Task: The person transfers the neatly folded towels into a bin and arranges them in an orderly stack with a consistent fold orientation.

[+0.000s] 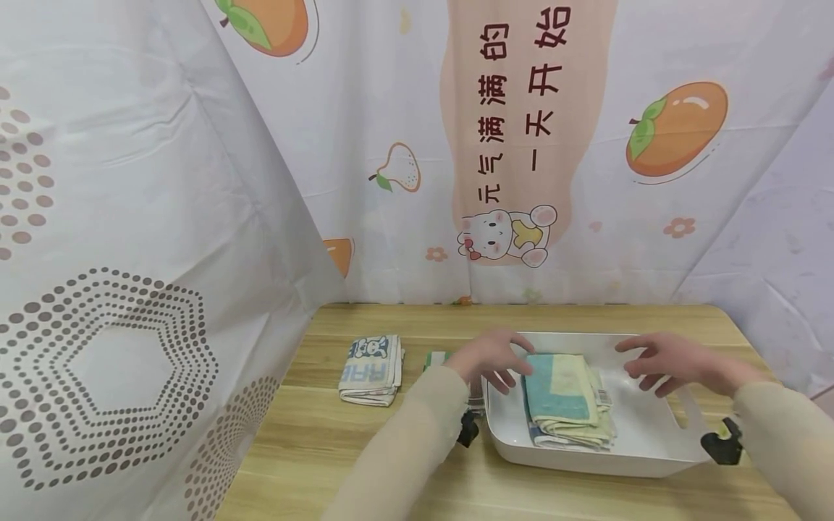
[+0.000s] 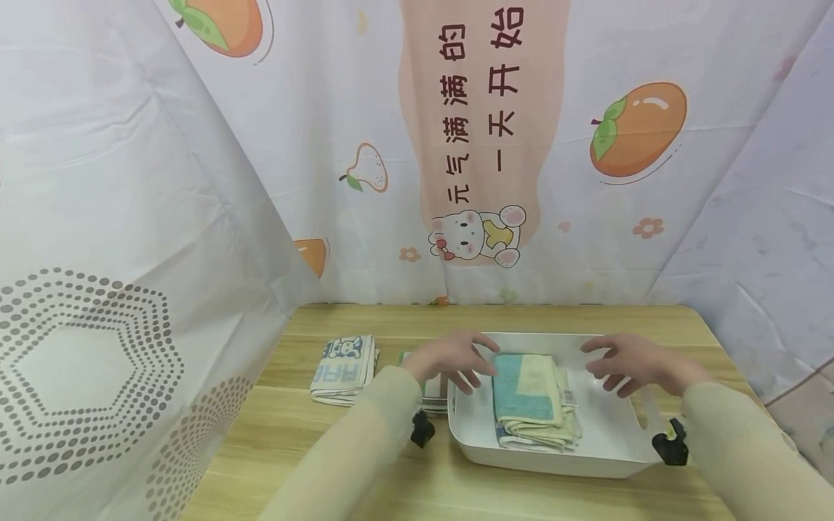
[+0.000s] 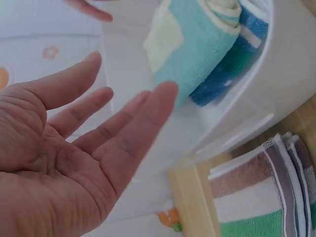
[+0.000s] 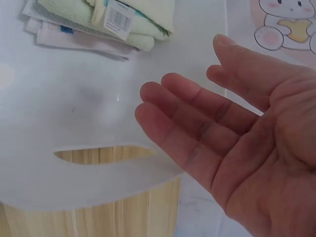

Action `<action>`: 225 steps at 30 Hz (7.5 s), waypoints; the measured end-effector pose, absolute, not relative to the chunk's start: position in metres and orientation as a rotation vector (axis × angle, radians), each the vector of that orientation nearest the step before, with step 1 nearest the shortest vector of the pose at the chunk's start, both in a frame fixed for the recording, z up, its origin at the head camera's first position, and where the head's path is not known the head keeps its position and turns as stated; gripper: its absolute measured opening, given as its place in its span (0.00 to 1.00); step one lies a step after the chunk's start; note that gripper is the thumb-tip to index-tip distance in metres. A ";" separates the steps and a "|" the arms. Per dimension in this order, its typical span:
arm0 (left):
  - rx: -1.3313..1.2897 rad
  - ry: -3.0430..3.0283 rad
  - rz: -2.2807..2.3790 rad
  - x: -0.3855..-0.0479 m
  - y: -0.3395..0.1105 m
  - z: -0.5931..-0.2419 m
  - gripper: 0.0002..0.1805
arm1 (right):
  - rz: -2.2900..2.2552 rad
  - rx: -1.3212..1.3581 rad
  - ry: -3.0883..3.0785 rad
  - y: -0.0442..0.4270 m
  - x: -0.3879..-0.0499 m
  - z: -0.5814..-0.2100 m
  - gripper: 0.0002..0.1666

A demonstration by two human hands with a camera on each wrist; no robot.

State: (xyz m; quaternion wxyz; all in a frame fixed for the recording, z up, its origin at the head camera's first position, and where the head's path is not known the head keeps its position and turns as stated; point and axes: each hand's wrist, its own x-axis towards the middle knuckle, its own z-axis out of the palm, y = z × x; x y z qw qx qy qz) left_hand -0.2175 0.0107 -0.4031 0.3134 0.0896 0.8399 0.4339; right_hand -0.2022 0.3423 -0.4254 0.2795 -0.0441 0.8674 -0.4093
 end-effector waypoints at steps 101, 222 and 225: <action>-0.191 2.097 1.577 -0.242 -0.136 -0.505 0.45 | -1.407 -0.045 2.088 0.412 -0.174 -0.450 0.45; 0.147 1.753 2.146 -0.265 -0.147 -0.423 0.31 | -1.528 -0.121 1.962 0.413 -0.174 -0.454 0.26; 0.152 1.740 2.158 -0.264 -0.145 -0.422 0.30 | -1.534 -0.124 1.969 0.412 -0.174 -0.454 0.27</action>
